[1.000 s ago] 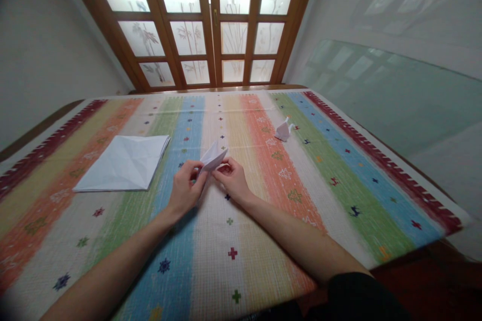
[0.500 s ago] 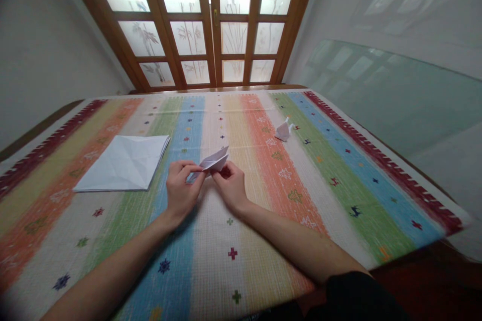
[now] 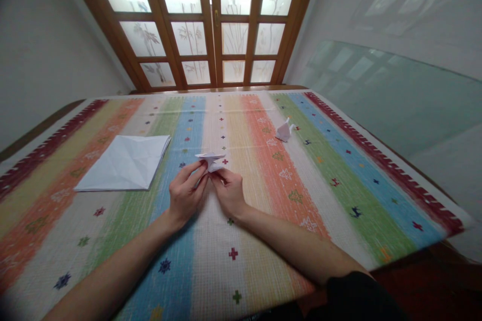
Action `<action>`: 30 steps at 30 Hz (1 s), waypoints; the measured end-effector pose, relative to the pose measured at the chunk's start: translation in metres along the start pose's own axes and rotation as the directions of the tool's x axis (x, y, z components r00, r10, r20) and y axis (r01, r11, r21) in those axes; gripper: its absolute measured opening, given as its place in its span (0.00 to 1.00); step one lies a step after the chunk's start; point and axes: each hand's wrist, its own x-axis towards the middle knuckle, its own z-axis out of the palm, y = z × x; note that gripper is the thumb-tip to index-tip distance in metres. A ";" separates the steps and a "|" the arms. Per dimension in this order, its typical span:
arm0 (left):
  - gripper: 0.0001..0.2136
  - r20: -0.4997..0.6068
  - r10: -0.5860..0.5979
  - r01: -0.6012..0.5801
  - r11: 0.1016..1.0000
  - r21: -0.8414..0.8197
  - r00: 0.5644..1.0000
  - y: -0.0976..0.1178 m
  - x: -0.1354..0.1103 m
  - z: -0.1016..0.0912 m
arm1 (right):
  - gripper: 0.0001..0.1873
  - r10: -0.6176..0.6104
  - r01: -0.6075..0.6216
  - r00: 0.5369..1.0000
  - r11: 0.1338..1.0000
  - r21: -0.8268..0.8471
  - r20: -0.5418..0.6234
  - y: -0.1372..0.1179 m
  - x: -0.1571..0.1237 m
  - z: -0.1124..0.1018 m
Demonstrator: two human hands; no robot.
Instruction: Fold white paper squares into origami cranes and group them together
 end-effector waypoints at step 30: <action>0.14 0.281 -0.639 0.630 0.418 -0.654 0.716 0.013 0.020 0.003 | 0.17 -0.404 0.385 0.915 0.858 -0.340 0.018 -0.007 0.002 -0.008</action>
